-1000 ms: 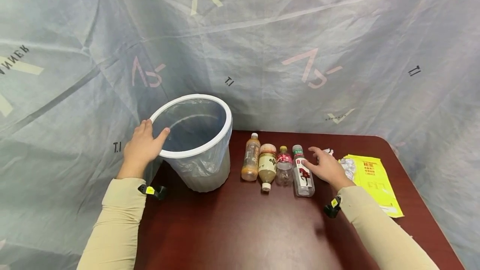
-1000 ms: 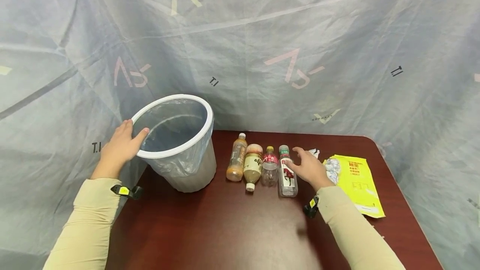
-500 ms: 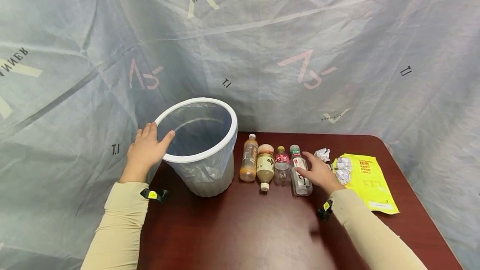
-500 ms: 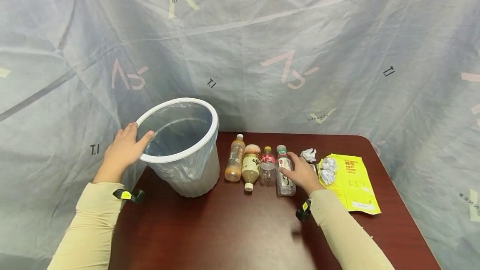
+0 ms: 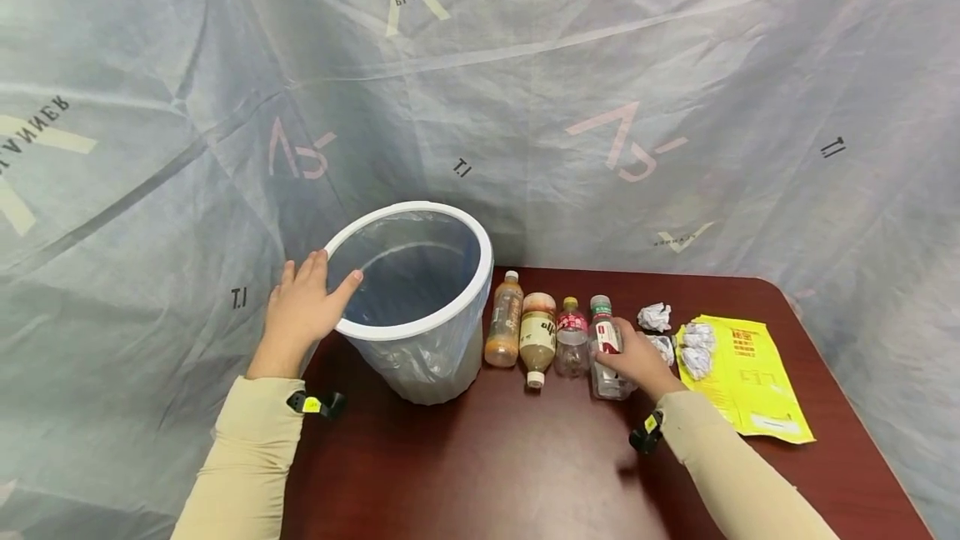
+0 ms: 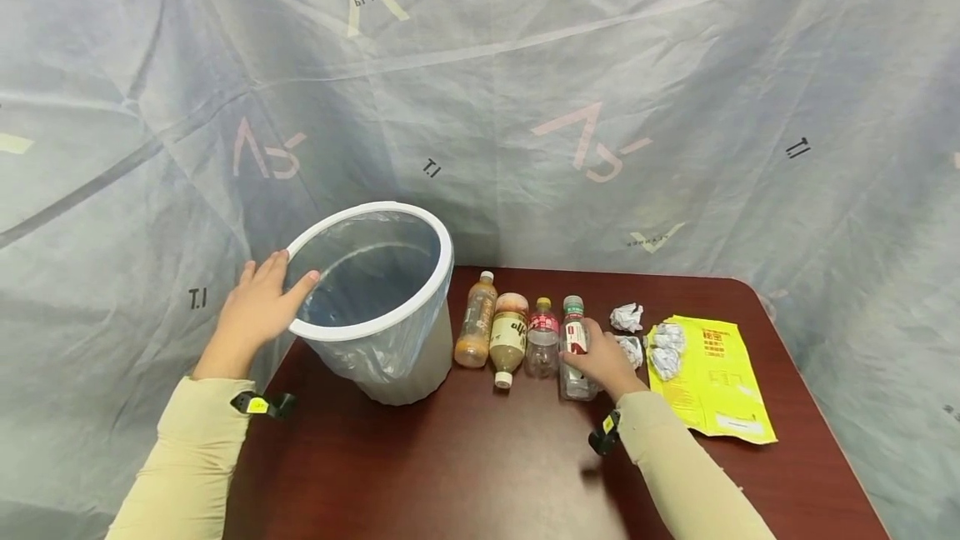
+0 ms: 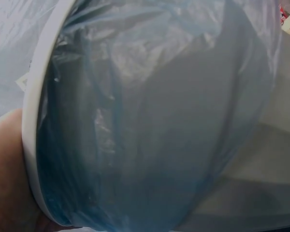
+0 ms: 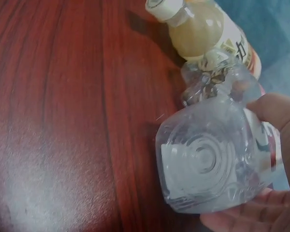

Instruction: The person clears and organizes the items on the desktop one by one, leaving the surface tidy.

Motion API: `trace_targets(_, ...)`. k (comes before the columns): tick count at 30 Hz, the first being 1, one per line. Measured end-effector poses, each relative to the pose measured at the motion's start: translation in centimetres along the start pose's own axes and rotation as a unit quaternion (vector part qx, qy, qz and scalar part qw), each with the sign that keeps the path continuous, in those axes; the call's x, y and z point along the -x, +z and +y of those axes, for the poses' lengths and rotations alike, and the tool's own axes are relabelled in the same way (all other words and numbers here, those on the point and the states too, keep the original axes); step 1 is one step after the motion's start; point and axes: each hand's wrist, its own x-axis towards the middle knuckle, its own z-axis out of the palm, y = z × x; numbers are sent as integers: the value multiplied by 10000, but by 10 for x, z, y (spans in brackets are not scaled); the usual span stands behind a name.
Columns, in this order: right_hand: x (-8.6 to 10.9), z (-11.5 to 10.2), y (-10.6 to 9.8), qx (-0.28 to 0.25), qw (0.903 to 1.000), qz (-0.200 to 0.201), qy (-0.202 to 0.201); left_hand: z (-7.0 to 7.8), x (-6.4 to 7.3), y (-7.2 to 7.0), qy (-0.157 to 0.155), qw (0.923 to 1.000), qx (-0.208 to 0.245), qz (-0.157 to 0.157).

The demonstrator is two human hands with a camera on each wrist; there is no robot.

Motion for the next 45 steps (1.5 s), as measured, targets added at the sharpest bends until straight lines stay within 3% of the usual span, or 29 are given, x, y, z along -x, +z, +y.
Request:
trace_targets(9, -5, -11, -10, -208, 9998, -36, -43, 0, 2, -1, -12, 9999, 96, 70)
trace_targets(26, -26, -48, -67, -207, 9991, 177, -313, 3, 0, 0, -38, 9999, 90, 55)
trace_targets(45, -53, -136, -120, -232, 9942, 318, -999, 3, -1, 3, -30, 9997, 235, 52)
